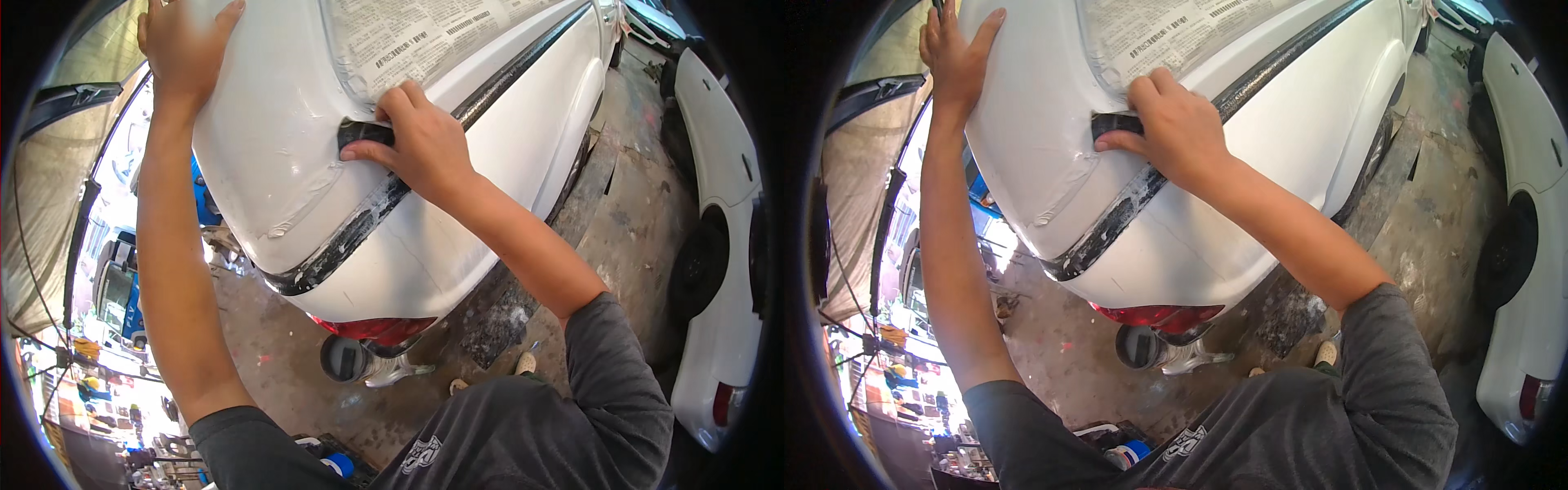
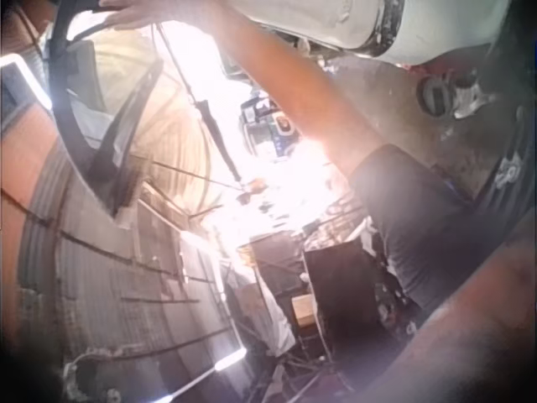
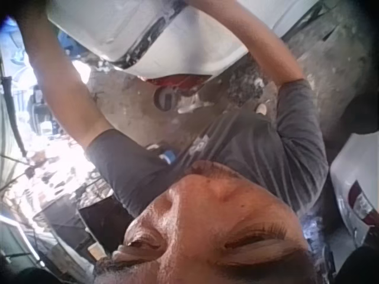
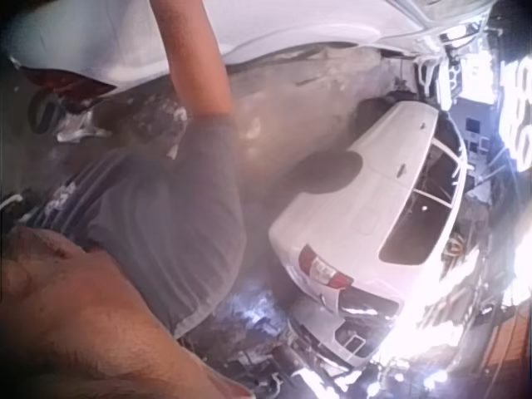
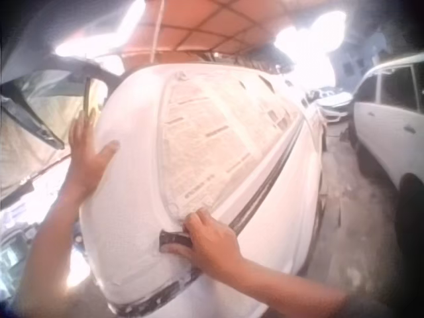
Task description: The person sands the white body of a vehicle using a sanding block, then dips the block into a bucket of water and continues sanding the surface.
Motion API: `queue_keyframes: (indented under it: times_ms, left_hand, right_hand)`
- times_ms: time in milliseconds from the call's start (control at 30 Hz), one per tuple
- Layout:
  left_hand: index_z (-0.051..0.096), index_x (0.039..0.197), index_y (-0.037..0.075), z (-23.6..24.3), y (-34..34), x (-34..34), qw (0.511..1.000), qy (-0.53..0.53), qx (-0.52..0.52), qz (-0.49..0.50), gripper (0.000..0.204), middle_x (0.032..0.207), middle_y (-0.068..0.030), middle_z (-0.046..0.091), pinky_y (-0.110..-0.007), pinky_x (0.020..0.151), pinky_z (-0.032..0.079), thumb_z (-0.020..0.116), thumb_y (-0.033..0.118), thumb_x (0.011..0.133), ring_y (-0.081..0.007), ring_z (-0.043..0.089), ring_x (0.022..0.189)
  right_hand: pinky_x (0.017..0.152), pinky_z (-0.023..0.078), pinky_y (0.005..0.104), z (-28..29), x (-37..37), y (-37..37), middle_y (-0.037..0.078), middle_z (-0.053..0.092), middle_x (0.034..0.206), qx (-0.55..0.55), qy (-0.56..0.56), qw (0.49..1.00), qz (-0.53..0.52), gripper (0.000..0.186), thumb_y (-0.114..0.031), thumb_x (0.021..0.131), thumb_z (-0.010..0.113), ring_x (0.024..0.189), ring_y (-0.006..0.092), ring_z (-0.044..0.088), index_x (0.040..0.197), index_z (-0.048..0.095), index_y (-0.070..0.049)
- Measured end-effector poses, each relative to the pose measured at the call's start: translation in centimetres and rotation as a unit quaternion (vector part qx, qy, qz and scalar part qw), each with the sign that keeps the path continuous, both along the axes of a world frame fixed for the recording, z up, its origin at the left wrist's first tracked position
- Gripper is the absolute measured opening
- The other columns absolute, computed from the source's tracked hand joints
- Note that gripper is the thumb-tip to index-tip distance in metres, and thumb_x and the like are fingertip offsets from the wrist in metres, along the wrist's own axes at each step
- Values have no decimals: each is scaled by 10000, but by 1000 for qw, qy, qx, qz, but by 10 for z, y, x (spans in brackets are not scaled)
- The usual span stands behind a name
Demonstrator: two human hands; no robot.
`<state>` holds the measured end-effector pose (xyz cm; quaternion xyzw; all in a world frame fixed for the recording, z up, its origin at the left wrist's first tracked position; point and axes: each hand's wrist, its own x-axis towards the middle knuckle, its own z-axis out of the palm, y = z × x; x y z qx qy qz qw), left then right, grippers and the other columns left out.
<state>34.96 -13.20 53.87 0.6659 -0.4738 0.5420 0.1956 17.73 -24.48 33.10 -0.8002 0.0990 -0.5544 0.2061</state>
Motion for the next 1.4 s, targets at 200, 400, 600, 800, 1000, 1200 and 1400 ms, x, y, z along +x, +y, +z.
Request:
queue_keyframes:
  times_ms: [200, 400, 600, 800, 1000, 1200, 1400]
  left_hand:
    - [156, 1638, 97, -3, 1, 16, 1000, -9, -9, -5, 877, 1684, -253, 108, -546, 1268, 93, 658, 330, 958, -443, 60, 1558]
    - [159, 1638, 105, -3, 1, 1, 1000, 8, -14, -9, 876, 1682, -258, 109, -542, 1271, 90, 663, 322, 955, -440, 59, 1559]
    - [166, 1639, 116, -8, 0, 5, 999, 16, -28, 7, 873, 1684, -253, 106, -541, 1273, 95, 665, 318, 951, -442, 68, 1558]
    - [158, 1641, 122, 1, 2, 4, 1000, 27, 1, -11, 869, 1687, -246, 95, -547, 1272, 98, 655, 323, 957, -429, 50, 1564]
    - [157, 1641, 120, -6, -2, 2, 999, 21, -31, -5, 883, 1684, -250, 104, -551, 1269, 105, 670, 322, 950, -436, 60, 1560]
    - [149, 1640, 112, -5, -6, 14, 1000, -2, -15, -19, 897, 1686, -249, 98, -554, 1267, 107, 678, 326, 948, -443, 52, 1558]
    - [166, 1634, 99, -2, -1, 8, 999, 5, -27, -23, 895, 1675, -257, 129, -548, 1265, 119, 687, 319, 941, -453, 81, 1549]
  right_hand:
    - [784, 486, 407, 27, 20, 22, 81, 583, 938, -112, -57, 992, -8, 565, -553, 720, 813, 866, 295, 632, 937, 579, -87]
    - [768, 478, 407, 15, 18, 10, 68, 568, 943, -138, -75, 988, 3, 530, -538, 726, 806, 850, 278, 628, 938, 583, -107]
    - [779, 472, 420, 17, 25, 19, 71, 565, 965, -144, -62, 988, 9, 537, -536, 731, 801, 878, 282, 635, 955, 591, -96]
    - [785, 472, 421, 34, 29, 20, 75, 570, 958, -201, -94, 975, 21, 524, -538, 743, 789, 903, 268, 637, 958, 601, -99]
    - [816, 471, 423, 28, 22, 1, 65, 584, 987, -206, -54, 976, 37, 528, -541, 735, 793, 972, 270, 630, 965, 608, -103]
    - [820, 480, 418, 52, 36, 32, 45, 576, 985, -299, -73, 949, 64, 475, -529, 754, 777, 981, 244, 630, 976, 618, -140]
    - [821, 498, 426, 52, 23, -37, 51, 596, 1000, -316, -22, 948, 22, 508, -551, 725, 781, 962, 240, 651, 965, 610, -137]
